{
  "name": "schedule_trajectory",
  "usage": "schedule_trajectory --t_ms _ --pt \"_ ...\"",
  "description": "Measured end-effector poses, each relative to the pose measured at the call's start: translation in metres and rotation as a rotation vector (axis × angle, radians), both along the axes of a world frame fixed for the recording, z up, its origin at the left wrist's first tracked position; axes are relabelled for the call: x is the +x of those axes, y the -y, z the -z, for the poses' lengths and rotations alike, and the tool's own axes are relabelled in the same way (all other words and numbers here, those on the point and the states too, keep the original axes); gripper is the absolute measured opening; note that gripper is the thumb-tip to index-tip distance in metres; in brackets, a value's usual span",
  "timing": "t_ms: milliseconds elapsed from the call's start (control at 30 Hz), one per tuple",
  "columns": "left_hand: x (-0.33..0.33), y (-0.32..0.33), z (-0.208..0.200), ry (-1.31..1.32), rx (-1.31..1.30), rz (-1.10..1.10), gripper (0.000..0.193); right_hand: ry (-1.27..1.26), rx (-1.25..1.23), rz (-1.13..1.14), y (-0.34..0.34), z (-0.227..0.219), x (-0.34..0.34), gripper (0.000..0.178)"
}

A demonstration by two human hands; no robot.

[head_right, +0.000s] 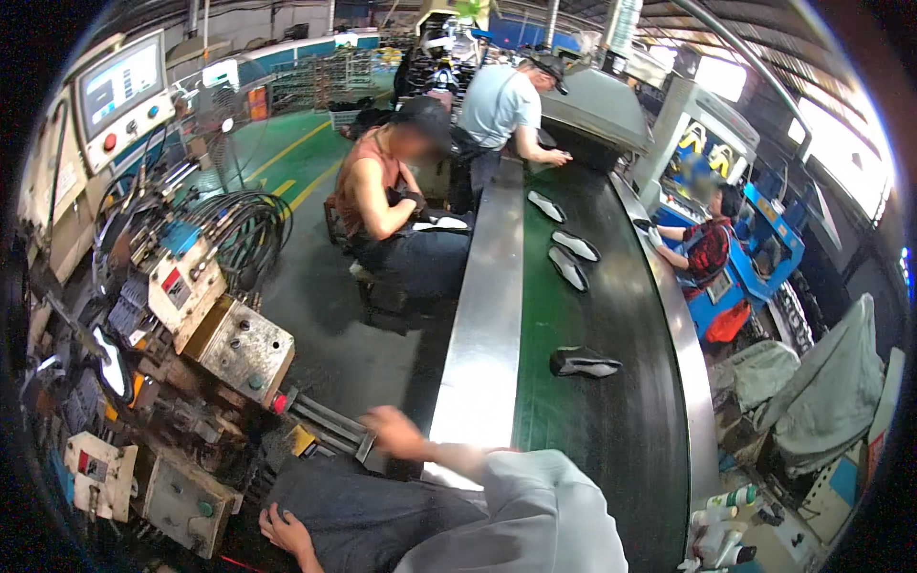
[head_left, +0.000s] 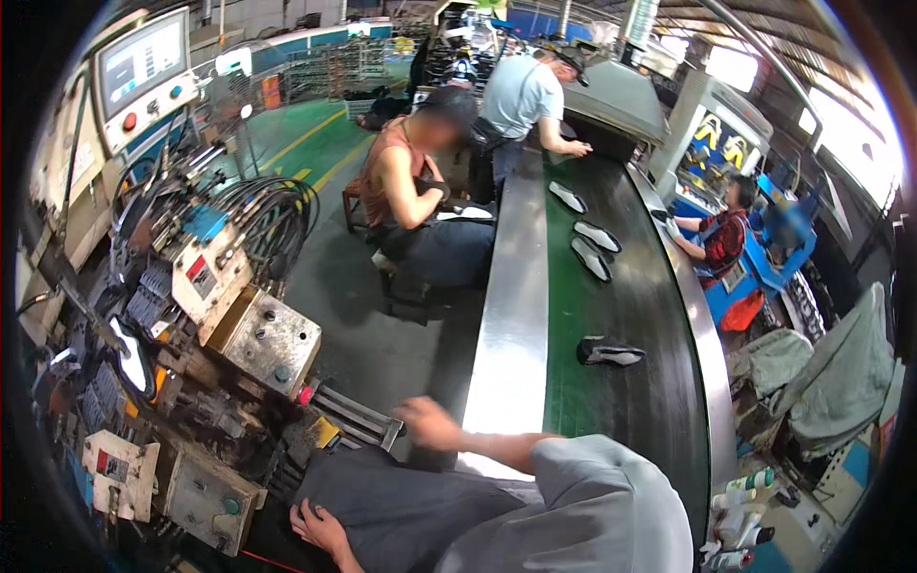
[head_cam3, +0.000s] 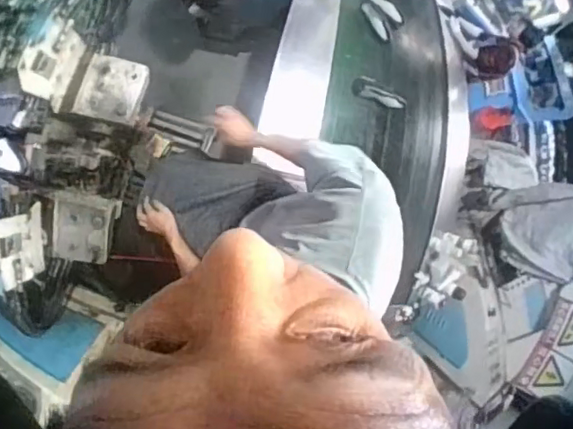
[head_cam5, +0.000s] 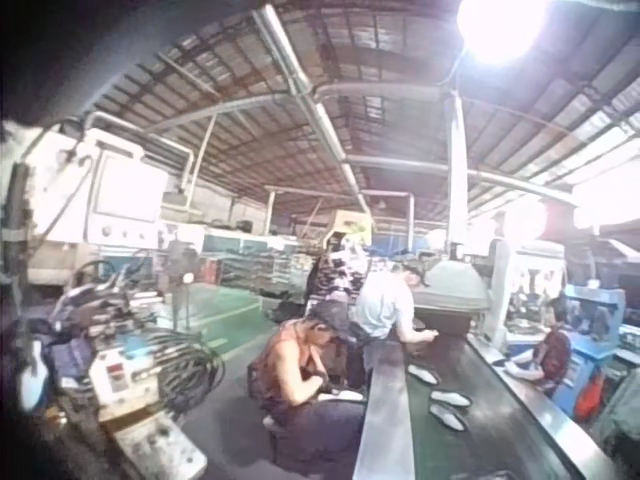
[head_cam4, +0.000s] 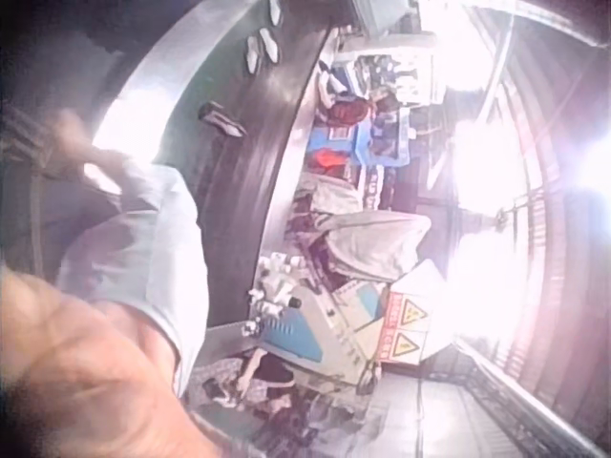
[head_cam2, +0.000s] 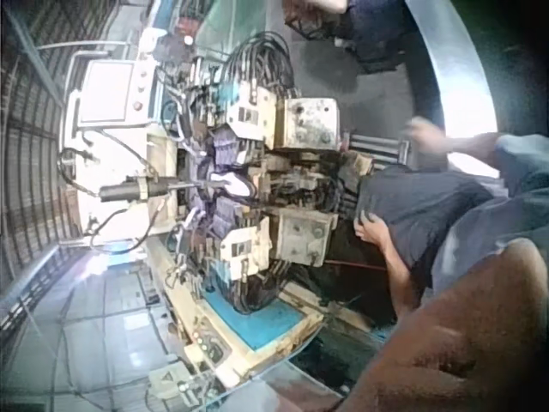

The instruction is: Placing shoe uppers and soles into a lasting machine to shape and attach them.

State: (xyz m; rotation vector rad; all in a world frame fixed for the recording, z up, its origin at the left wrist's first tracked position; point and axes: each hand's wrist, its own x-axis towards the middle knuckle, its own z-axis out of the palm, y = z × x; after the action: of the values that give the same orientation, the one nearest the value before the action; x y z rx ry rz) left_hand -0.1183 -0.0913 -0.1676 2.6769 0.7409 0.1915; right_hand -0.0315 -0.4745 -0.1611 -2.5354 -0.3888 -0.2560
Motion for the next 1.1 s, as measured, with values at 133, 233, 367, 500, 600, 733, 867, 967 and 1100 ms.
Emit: schedule_trajectory --t_ms 133,233,367,500,600,733,867,967,1100 --pt "-0.001 0.001 -0.006 -0.055 0.045 -0.012 0.035 -0.221 -0.318 0.523 0.213 0.015 -0.09 0.041" --pt "-0.005 0.007 -0.018 -0.089 0.076 -0.007 0.039 -0.172 -0.456 0.878 0.339 -0.01 -0.155 0.052" --pt "-0.023 0.019 -0.042 0.06 0.034 0.123 0.037 -0.505 -0.422 1.22 0.44 -0.031 -0.206 0.071" --pt "-0.03 0.029 -0.058 0.094 0.101 0.213 0.035 -0.614 -0.486 1.231 0.492 -0.024 -0.221 0.08" --pt "-0.032 0.03 -0.059 0.025 0.138 0.198 0.037 -0.673 -0.528 1.17 0.516 -0.014 -0.219 0.082" --pt "-0.031 0.025 -0.052 -0.04 0.176 0.213 0.039 -0.69 -0.573 1.117 0.542 -0.013 -0.207 0.083" --pt "-0.024 0.024 -0.045 -0.08 0.192 0.239 0.04 -0.808 -0.509 1.023 0.559 -0.023 -0.198 0.094" --pt "-0.019 0.028 -0.043 -0.103 0.21 0.228 0.04 -0.821 -0.349 0.993 0.543 -0.02 -0.204 0.106" --pt "-0.013 0.03 -0.034 -0.049 0.218 0.205 0.038 -0.56 0.002 1.188 0.484 0.011 -0.223 0.119"
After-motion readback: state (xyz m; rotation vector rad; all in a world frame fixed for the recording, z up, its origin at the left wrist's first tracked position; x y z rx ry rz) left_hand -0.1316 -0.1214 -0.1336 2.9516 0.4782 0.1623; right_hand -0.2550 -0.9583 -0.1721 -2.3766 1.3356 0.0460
